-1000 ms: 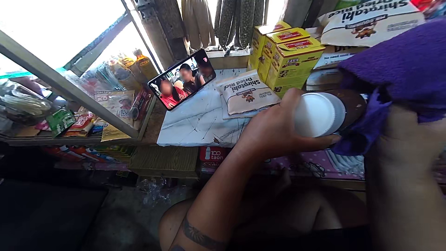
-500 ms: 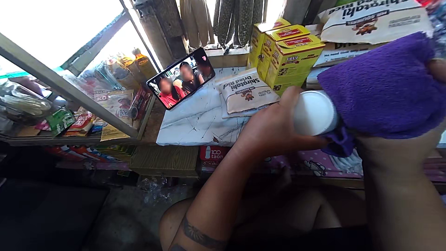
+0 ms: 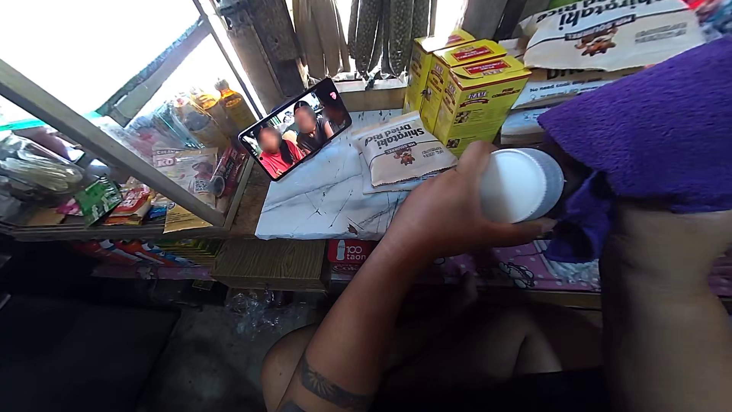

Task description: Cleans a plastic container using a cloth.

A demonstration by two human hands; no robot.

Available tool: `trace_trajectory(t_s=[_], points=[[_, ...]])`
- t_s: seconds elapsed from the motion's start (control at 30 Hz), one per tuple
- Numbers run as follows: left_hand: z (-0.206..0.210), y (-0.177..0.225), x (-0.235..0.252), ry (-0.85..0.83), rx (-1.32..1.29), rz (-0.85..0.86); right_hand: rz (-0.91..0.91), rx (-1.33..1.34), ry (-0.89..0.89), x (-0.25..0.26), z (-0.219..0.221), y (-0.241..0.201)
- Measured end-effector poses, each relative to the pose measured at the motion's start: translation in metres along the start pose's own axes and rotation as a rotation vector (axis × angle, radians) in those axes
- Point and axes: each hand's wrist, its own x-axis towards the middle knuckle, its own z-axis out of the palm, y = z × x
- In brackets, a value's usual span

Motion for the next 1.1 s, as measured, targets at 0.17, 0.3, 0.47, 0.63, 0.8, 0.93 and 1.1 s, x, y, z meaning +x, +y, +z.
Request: trace_trajectory(t_s=[0.17, 0.3, 0.47, 0.63, 0.8, 0.93, 1.1], points=[[-0.0007, -0.0018, 0.0011, -0.013, -0.014, -0.019, -0.069, -0.038, -0.159, 0.0023, -0.0024, 0.0047], [-0.0002, -0.0067, 0.0019, -0.013, -0.011, 0.039, -0.097, -0.006, -0.209, 0.0053, -0.004, 0.0064], [-0.0002, -0.0093, 0.0016, -0.025, -0.005, 0.07, -0.091, -0.061, -0.151, 0.0029, -0.0018, 0.0061], [0.0013, -0.0088, 0.0009, -0.011, -0.002, 0.077, -0.047, -0.112, -0.075, -0.0003, -0.0035, 0.0059], [0.0017, -0.0088, -0.0003, -0.002, 0.001, 0.089, -0.01, -0.039, -0.051, 0.0004, -0.0037, -0.0013], [0.0022, -0.0096, -0.0002, 0.011, 0.001, 0.094, 0.029, -0.017, -0.149, 0.0024, -0.0053, 0.0036], [0.0011, -0.0103, 0.0004, -0.003, -0.017, 0.109, -0.007, -0.052, -0.148, 0.0016, -0.0062, 0.0075]])
